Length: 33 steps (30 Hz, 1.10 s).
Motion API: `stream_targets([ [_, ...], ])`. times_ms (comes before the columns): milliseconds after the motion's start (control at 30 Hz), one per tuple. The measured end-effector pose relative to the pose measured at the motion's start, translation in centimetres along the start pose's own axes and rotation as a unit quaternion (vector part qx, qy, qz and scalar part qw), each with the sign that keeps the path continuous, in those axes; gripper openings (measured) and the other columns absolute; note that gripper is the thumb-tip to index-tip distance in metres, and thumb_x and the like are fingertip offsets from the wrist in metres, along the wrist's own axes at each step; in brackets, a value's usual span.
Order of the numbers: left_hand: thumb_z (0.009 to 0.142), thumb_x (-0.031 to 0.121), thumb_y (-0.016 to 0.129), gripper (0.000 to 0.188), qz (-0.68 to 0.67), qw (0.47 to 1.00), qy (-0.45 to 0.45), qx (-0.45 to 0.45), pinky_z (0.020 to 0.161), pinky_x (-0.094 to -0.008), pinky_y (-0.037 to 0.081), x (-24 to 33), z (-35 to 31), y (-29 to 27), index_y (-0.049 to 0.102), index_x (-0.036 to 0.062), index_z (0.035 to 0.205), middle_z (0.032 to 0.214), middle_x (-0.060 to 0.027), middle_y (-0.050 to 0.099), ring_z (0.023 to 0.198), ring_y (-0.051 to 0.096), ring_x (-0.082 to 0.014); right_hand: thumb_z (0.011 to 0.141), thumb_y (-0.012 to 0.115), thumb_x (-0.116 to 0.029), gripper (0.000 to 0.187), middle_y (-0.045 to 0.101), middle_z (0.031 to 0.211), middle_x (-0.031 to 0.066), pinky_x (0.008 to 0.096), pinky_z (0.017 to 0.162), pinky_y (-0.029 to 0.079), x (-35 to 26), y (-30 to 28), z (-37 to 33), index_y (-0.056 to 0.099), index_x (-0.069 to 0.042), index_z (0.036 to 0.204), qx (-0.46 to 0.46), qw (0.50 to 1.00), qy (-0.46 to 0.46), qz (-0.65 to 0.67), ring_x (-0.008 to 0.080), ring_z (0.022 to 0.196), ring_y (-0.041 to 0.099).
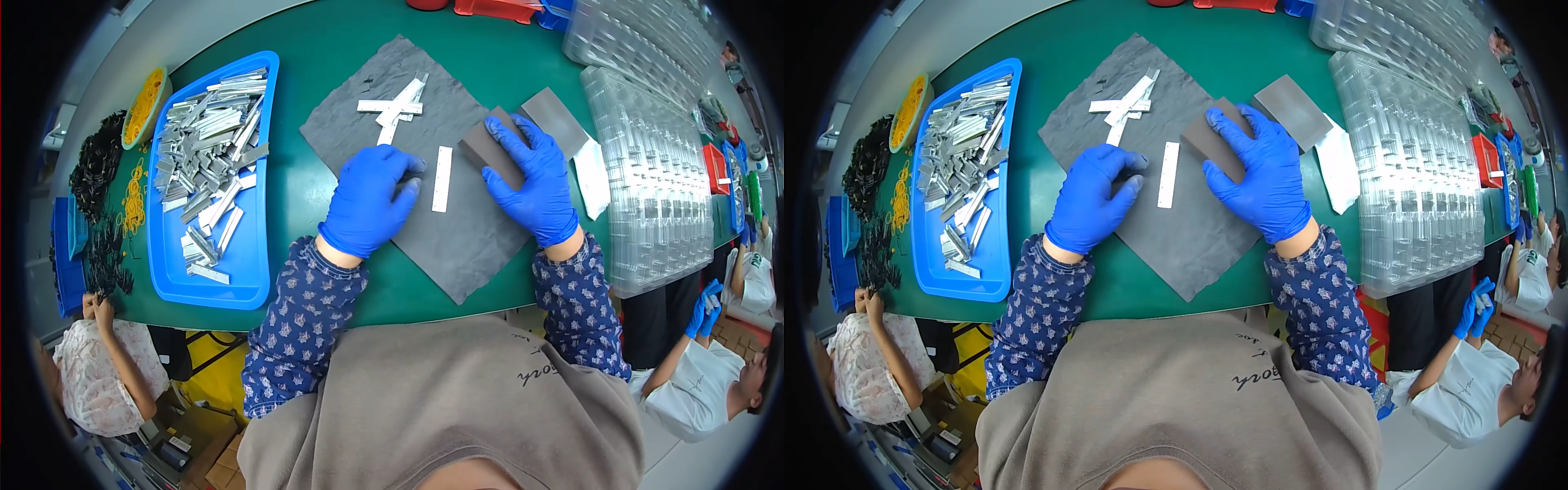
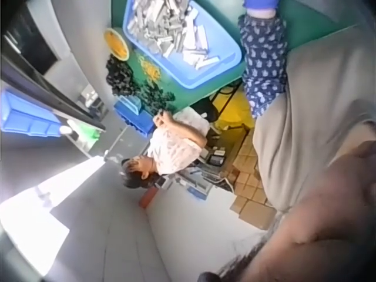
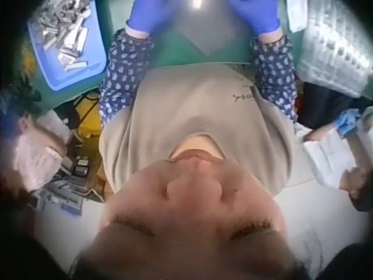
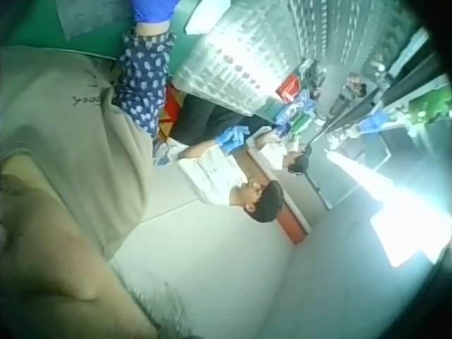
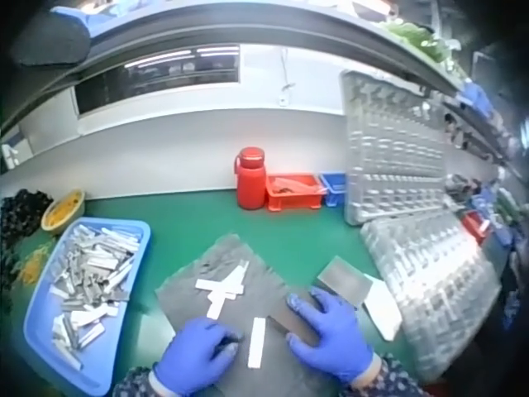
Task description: The recorder is manually polishing small metal parts using an abrasive sanding block at a workstation.
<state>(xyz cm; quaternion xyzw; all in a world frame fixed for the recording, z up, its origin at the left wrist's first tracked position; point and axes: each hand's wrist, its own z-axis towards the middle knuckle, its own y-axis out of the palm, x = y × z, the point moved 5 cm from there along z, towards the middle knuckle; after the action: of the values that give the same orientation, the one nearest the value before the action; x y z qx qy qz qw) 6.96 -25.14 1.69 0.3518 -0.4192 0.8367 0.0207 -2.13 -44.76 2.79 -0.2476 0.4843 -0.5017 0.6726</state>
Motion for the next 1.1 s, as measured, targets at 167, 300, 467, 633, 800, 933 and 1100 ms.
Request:
stream_targets([
  [167,0.078,0.015,0.066,0.014,-0.094,0.986,-0.134,-0.018,0.074,-0.0415,0.046,-2.1,0.0,-0.2,0.066,0.0074,0.089,0.083,-0.0102,0.061,0.082,0.059,-0.0303,0.072,0.07,-0.028,0.06,0.052,0.133,0.0196,0.0448,0.097,0.042,-1.7,0.5,1.0,0.059,-0.02,0.131,-0.045,0.995,-0.083,0.005,0.0378,0.113,0.053],
  [300,0.077,0.016,0.067,0.012,-0.023,0.996,-0.08,-0.024,0.074,-0.0415,0.046,-1.5,1.0,0.3,0.066,0.008,0.086,0.084,-0.0096,0.062,0.082,0.059,-0.0298,0.07,0.068,-0.025,0.061,0.051,0.135,0.0188,0.0448,0.098,0.042,-2.3,2.1,1.0,0.059,-0.019,0.131,-0.089,0.988,-0.127,-0.015,0.0385,0.114,0.053],
  [467,0.075,0.019,0.069,0.014,0.004,0.993,-0.086,-0.085,0.073,-0.0422,0.046,-1.0,0.5,0.6,0.066,0.0086,0.083,0.083,-0.0093,0.062,0.082,0.06,-0.03,0.071,0.067,-0.026,0.061,0.051,0.136,0.0186,0.0442,0.099,0.042,-1.8,2.2,1.4,0.059,-0.019,0.131,-0.108,0.986,-0.125,-0.009,0.0383,0.114,0.053],
  [633,0.077,0.021,0.066,0.013,-0.088,0.985,-0.146,-0.015,0.071,-0.0435,0.048,-3.4,1.4,0.6,0.066,0.0088,0.083,0.08,-0.0106,0.063,0.079,0.061,-0.0308,0.07,0.068,-0.024,0.061,0.051,0.135,0.0175,0.0435,0.099,0.041,-2.7,1.4,1.4,0.06,-0.02,0.13,-0.117,0.984,-0.136,-0.007,0.0376,0.114,0.053],
  [800,0.078,0.024,0.065,0.014,-0.005,0.996,-0.092,-0.002,0.07,-0.0432,0.048,-2.5,3.4,2.1,0.068,0.0102,0.081,0.081,-0.0111,0.064,0.08,0.062,-0.0316,0.07,0.069,-0.028,0.061,0.052,0.135,0.0135,0.0427,0.098,0.039,-2.8,-0.7,1.3,0.06,-0.023,0.13,-0.089,0.984,-0.156,0.019,0.0345,0.115,0.052],
  [933,0.075,0.028,0.07,0.015,0.079,0.99,-0.108,-0.042,0.068,-0.0426,0.049,-2.2,4.2,2.7,0.072,0.0139,0.078,0.078,-0.0087,0.066,0.077,0.064,-0.029,0.07,0.069,-0.027,0.062,0.052,0.134,0.0142,0.0419,0.098,0.039,-2.2,-0.4,1.0,0.059,-0.023,0.13,-0.133,0.978,-0.158,0.016,0.0348,0.114,0.052],
  [1100,0.073,0.031,0.072,0.017,0.041,0.976,-0.175,-0.124,0.071,-0.0402,0.052,-3.3,4.8,2.5,0.075,0.0155,0.081,0.077,-0.0079,0.069,0.077,0.067,-0.0273,0.068,0.07,-0.025,0.062,0.052,0.134,0.0157,0.0421,0.098,0.04,-3.0,0.5,0.6,0.06,-0.021,0.13,-0.139,0.974,-0.178,0.006,0.0355,0.112,0.053],
])
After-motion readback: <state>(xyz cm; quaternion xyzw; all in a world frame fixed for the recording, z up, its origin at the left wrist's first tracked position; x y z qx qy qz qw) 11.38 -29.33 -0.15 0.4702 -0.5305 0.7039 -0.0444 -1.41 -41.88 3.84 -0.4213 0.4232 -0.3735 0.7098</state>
